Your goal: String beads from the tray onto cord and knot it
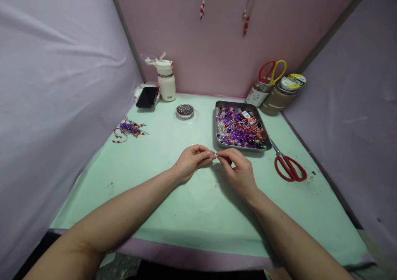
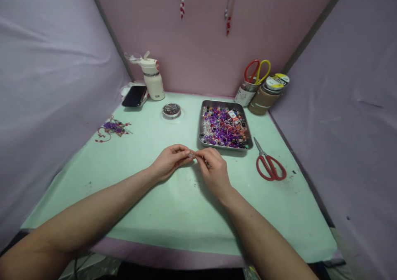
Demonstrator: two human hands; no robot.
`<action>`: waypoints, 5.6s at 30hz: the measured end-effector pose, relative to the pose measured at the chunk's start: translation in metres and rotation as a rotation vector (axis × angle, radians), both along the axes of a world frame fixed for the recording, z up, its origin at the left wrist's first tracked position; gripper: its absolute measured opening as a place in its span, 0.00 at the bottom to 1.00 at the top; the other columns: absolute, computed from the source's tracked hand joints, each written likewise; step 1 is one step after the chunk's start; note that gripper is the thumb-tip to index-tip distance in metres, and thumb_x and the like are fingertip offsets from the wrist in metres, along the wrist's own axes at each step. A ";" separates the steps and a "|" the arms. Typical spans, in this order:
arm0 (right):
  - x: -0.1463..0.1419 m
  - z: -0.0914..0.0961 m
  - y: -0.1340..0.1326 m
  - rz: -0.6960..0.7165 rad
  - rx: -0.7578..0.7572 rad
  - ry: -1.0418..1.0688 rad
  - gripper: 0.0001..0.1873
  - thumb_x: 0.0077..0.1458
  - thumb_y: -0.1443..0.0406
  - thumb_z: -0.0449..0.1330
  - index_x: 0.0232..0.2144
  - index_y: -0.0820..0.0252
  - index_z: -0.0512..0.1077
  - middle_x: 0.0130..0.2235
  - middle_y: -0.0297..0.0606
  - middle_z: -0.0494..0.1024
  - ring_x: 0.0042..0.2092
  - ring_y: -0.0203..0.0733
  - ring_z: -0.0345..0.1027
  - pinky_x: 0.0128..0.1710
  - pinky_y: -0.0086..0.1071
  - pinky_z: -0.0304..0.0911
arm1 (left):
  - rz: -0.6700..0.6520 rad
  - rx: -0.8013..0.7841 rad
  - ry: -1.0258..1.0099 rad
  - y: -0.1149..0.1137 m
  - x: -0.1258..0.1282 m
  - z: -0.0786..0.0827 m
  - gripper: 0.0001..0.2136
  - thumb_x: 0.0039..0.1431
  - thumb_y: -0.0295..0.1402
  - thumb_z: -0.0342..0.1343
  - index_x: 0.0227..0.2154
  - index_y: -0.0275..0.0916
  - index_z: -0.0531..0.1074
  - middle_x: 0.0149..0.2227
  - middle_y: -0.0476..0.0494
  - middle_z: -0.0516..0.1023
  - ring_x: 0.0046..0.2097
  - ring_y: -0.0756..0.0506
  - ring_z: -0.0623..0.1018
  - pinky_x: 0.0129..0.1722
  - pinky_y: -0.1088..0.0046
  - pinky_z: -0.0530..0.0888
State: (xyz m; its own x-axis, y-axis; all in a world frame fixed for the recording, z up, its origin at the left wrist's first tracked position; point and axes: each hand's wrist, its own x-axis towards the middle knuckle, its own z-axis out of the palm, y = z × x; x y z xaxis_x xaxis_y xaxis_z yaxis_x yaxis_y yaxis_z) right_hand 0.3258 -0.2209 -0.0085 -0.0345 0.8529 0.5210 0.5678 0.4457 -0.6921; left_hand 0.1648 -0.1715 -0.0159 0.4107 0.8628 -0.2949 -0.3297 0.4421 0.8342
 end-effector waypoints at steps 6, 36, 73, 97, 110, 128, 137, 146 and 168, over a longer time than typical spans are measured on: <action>0.001 -0.004 0.000 -0.044 0.070 -0.232 0.07 0.59 0.69 0.54 0.34 0.61 0.72 0.33 0.40 0.73 0.37 0.41 0.64 0.38 0.36 0.62 | 0.022 0.001 -0.001 -0.001 0.002 0.001 0.10 0.46 0.31 0.67 0.28 0.31 0.73 0.34 0.41 0.79 0.39 0.49 0.78 0.51 0.64 0.72; 0.001 -0.002 -0.001 -0.137 0.037 -0.388 0.08 0.58 0.70 0.53 0.27 0.59 0.69 0.29 0.39 0.72 0.34 0.42 0.62 0.35 0.36 0.58 | 0.034 0.053 0.074 -0.003 0.004 0.002 0.12 0.43 0.34 0.68 0.27 0.31 0.74 0.32 0.40 0.79 0.38 0.47 0.79 0.49 0.63 0.73; 0.001 -0.005 0.000 -0.121 0.016 -0.345 0.08 0.57 0.70 0.54 0.27 0.59 0.69 0.28 0.37 0.70 0.33 0.41 0.61 0.35 0.35 0.57 | 0.041 0.042 0.047 -0.004 0.005 0.000 0.12 0.43 0.34 0.68 0.27 0.32 0.72 0.34 0.40 0.79 0.39 0.47 0.79 0.49 0.62 0.72; 0.000 -0.006 0.000 -0.054 -0.205 0.002 0.06 0.57 0.65 0.56 0.32 0.59 0.73 0.32 0.37 0.76 0.33 0.39 0.68 0.34 0.32 0.62 | -0.003 0.224 0.211 -0.003 0.002 -0.005 0.11 0.43 0.32 0.66 0.30 0.34 0.74 0.34 0.42 0.79 0.37 0.48 0.77 0.44 0.67 0.71; 0.000 -0.003 0.003 -0.048 -0.454 0.237 0.09 0.52 0.60 0.58 0.30 0.60 0.73 0.29 0.36 0.76 0.28 0.37 0.65 0.29 0.30 0.59 | -0.010 0.243 0.213 -0.003 0.001 -0.011 0.11 0.44 0.31 0.66 0.31 0.34 0.74 0.34 0.43 0.79 0.36 0.49 0.77 0.43 0.67 0.72; 0.000 -0.001 0.002 -0.109 -0.428 0.251 0.06 0.51 0.63 0.56 0.27 0.60 0.69 0.27 0.33 0.71 0.28 0.35 0.62 0.29 0.28 0.58 | 0.068 -0.013 0.016 -0.003 0.004 -0.003 0.13 0.41 0.27 0.68 0.31 0.32 0.72 0.33 0.40 0.79 0.37 0.46 0.80 0.46 0.64 0.73; 0.000 -0.002 0.003 -0.107 -0.421 0.218 0.06 0.51 0.63 0.55 0.27 0.60 0.69 0.27 0.33 0.72 0.28 0.35 0.62 0.29 0.29 0.58 | 0.059 -0.004 0.027 -0.004 0.004 -0.001 0.13 0.41 0.26 0.68 0.30 0.31 0.72 0.33 0.41 0.79 0.37 0.47 0.80 0.47 0.64 0.73; 0.000 -0.002 0.003 -0.114 -0.418 0.201 0.07 0.51 0.62 0.55 0.27 0.60 0.69 0.26 0.34 0.71 0.27 0.35 0.61 0.28 0.29 0.58 | 0.054 0.026 0.037 -0.005 0.004 -0.002 0.13 0.41 0.27 0.69 0.30 0.32 0.72 0.33 0.41 0.79 0.38 0.47 0.79 0.48 0.63 0.72; -0.001 0.000 0.002 -0.107 -0.435 0.195 0.06 0.51 0.63 0.55 0.27 0.60 0.69 0.26 0.34 0.71 0.27 0.36 0.61 0.29 0.29 0.58 | 0.039 0.075 0.076 -0.004 0.004 -0.005 0.12 0.41 0.28 0.68 0.30 0.32 0.72 0.33 0.42 0.78 0.37 0.48 0.78 0.47 0.65 0.72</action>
State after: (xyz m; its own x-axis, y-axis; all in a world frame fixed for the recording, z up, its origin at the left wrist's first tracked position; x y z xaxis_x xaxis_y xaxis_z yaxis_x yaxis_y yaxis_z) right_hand 0.3251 -0.2187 -0.0090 0.1275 0.9864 0.1033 0.4361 0.0378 -0.8991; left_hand 0.1687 -0.1757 -0.0206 0.3550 0.8987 -0.2574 -0.2803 0.3650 0.8878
